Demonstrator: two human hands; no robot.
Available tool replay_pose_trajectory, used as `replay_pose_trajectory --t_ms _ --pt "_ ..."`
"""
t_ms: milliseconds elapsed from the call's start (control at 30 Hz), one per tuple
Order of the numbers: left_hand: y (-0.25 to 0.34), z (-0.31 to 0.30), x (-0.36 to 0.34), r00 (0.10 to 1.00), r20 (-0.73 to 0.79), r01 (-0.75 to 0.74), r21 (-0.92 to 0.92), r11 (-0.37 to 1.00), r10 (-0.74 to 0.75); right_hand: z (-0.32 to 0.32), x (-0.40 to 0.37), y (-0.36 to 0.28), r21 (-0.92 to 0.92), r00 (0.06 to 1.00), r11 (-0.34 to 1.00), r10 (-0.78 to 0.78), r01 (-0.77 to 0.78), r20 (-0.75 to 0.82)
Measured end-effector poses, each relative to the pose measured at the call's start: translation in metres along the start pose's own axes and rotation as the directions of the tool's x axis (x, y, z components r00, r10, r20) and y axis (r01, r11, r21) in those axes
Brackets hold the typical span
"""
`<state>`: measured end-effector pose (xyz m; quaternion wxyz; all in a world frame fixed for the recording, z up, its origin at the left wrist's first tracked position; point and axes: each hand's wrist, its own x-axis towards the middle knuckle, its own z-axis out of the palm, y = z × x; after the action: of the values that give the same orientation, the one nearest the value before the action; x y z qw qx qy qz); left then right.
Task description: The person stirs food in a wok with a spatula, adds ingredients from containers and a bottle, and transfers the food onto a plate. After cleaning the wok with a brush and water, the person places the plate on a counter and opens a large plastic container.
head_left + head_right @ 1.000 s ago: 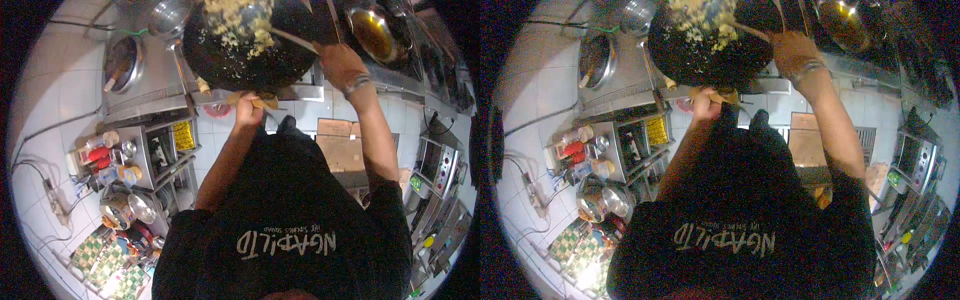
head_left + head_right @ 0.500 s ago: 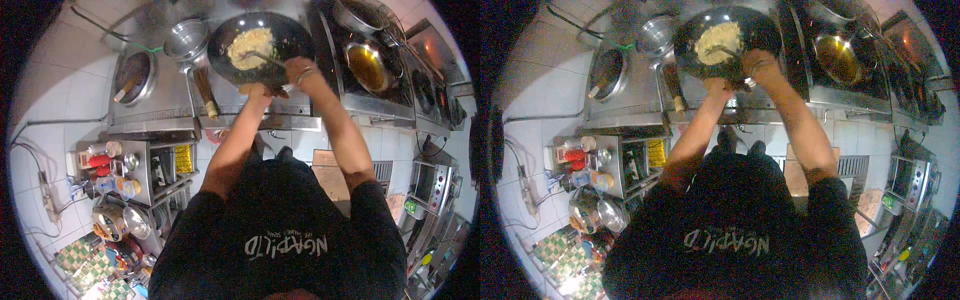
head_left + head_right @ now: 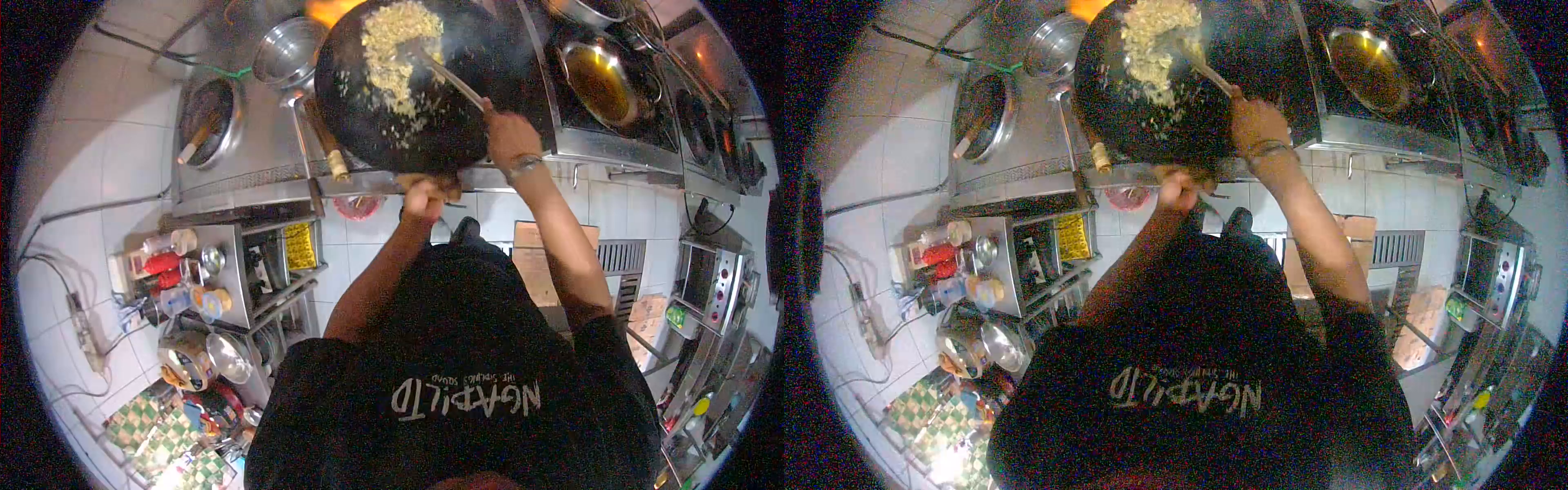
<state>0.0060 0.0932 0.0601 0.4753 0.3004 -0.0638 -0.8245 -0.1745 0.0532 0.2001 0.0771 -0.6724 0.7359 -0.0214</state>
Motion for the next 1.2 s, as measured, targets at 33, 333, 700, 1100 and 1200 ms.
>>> replay_pose_trajectory --t_ms 33,333,700,1100,1200 --pt "0.012 0.036 -0.023 0.988 -0.154 0.005 0.064 0.998 0.004 -0.028 -0.011 0.002 -0.024 0.998 0.999 -0.040 0.041 0.056" --pt "0.058 0.039 0.042 0.965 -0.259 -0.024 0.035 0.999 0.032 0.029 0.018 0.007 0.013 0.986 0.986 -0.164 0.164 -0.031" --pt "0.058 0.003 0.039 0.977 0.015 -0.176 0.629 0.757 0.214 0.074 0.002 -0.004 0.295 0.848 0.941 0.015 0.168 -0.530" --pt "0.023 -0.042 0.035 0.992 0.126 -0.030 0.105 0.994 0.016 0.077 -0.007 0.044 0.519 0.958 0.823 0.097 -0.229 0.269" --pt "-0.006 -0.061 -0.035 0.977 -0.085 0.201 0.092 0.975 -0.193 0.059 -0.011 0.135 0.217 0.917 0.974 -0.034 -0.058 0.397"
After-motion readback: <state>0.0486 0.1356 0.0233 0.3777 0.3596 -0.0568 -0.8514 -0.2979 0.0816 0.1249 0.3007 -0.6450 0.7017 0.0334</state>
